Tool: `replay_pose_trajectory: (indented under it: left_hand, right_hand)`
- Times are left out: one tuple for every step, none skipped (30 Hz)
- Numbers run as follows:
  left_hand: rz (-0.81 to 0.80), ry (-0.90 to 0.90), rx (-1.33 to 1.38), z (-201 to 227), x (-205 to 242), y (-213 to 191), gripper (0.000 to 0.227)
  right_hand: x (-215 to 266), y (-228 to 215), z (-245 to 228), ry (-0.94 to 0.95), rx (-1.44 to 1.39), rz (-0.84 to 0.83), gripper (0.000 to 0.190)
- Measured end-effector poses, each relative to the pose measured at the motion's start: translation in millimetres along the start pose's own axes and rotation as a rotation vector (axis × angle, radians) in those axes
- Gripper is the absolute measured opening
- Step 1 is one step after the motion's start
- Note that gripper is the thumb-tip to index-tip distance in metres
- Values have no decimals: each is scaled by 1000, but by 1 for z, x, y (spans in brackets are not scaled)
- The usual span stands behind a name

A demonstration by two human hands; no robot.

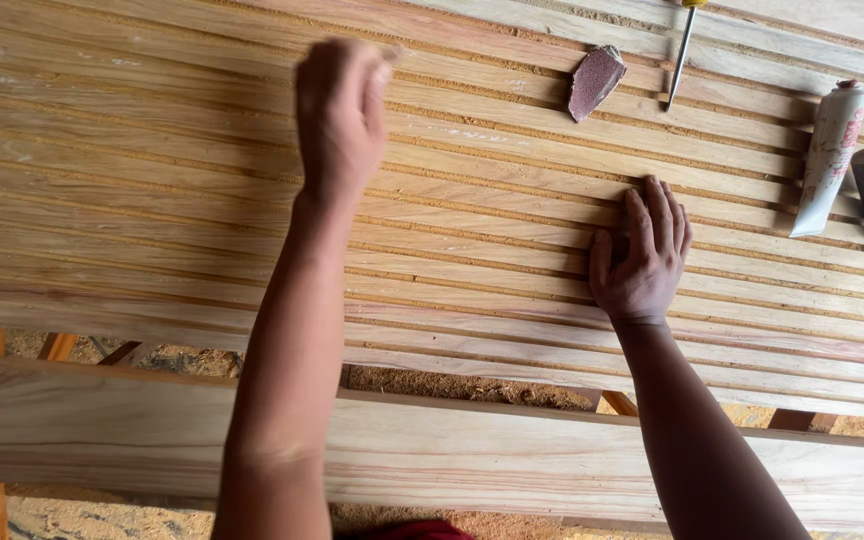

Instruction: The person sands a large wooden tabletop with a sanding block, moving back and forth along the grain. They occasionally pause to wipe away dust and use a chisel to scrape small areas. Another person briefly uses a power sander on the same table.

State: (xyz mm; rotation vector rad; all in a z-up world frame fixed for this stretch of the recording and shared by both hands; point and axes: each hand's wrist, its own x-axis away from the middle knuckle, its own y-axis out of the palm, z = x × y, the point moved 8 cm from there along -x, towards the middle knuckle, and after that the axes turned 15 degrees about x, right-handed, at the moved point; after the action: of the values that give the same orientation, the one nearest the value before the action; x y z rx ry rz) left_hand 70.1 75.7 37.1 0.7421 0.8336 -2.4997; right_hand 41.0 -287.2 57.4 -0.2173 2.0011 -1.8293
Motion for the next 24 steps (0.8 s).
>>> replay_pose_trajectory:
  left_hand:
    - [111, -80, 80, -18, -5, -11, 4]
    - [224, -159, 159, -35, -7, -22, 11]
    - [290, -215, 167, -47, -11, -29, 11]
    - [354, -273, 176, -57, -14, -35, 11]
    - [346, -273, 133, -58, -20, -36, 11]
    - [337, -273, 90, -58, -25, -37, 10]
    - [320, -278, 48, -55, -29, -36, 10]
    - [299, -271, 118, -51, -32, -34, 8]
    - [285, -255, 190, -48, -38, -32, 6]
    - [271, -239, 262, -46, -44, -30, 4]
    - [243, -207, 190, -41, -47, -33, 4]
    - [215, -175, 118, -37, -47, -35, 4]
    - [185, -150, 61, -35, -46, -31, 4]
    - [172, -246, 79, -41, -39, -29, 4]
    - [158, -306, 87, -50, -42, -29, 11]
    - [142, -367, 95, -63, -48, -27, 18]
    - [114, -301, 120, -60, -43, -25, 13]
    - [87, -234, 145, -57, -38, -24, 11]
    - [71, -148, 161, -55, -40, -26, 12]
    - [31, -171, 181, -56, -40, -25, 14]
    - [-19, -200, 204, -56, -40, -24, 18]
    - [-70, -230, 226, -55, -41, -21, 24]
    - [-62, -234, 233, -51, -43, -21, 21]
    - [-55, -239, 240, -48, -46, -20, 19]
  right_hand:
    - [0, -1, 0, -2, 6, 0, 50]
    - [1, -2, -1, -1, 1, -1, 50]
    - [-3, -2, 0, -2, -1, 6, 49]
    - [-5, -4, 0, -3, -2, 13, 49]
    - [-7, -5, 0, -4, -6, 18, 48]
    - [-8, -5, 0, -5, -9, 23, 48]
    - [-5, -6, -2, 0, -12, 20, 47]
    - [-3, -6, -3, 12, -23, 19, 46]
    - [-3, -5, -2, 20, -33, 29, 44]
    - [-4, -2, -2, 28, -42, 38, 43]
    - [-1, -1, 0, 42, -73, 53, 41]
    - [2, 0, 5, 57, -104, 68, 40]
    - [9, -1, 16, 78, -120, 76, 38]
    - [15, -5, 30, 70, -133, 99, 37]
    - [15, -5, 46, 69, -159, 155, 35]
    - [18, -7, 66, 66, -185, 211, 33]
    - [23, -22, 100, 124, 10, 313, 35]
    - [30, -32, 145, 310, 167, 351, 38]
    - [32, -35, 187, 454, 299, 385, 36]
    - [27, -29, 222, 451, 370, 273, 35]
    - [29, -25, 256, 458, 441, 145, 33]
    - [32, -20, 283, 412, 452, 36, 32]
    - [35, -17, 306, 364, 463, -39, 31]
    - [39, -13, 321, 313, 481, -103, 30]
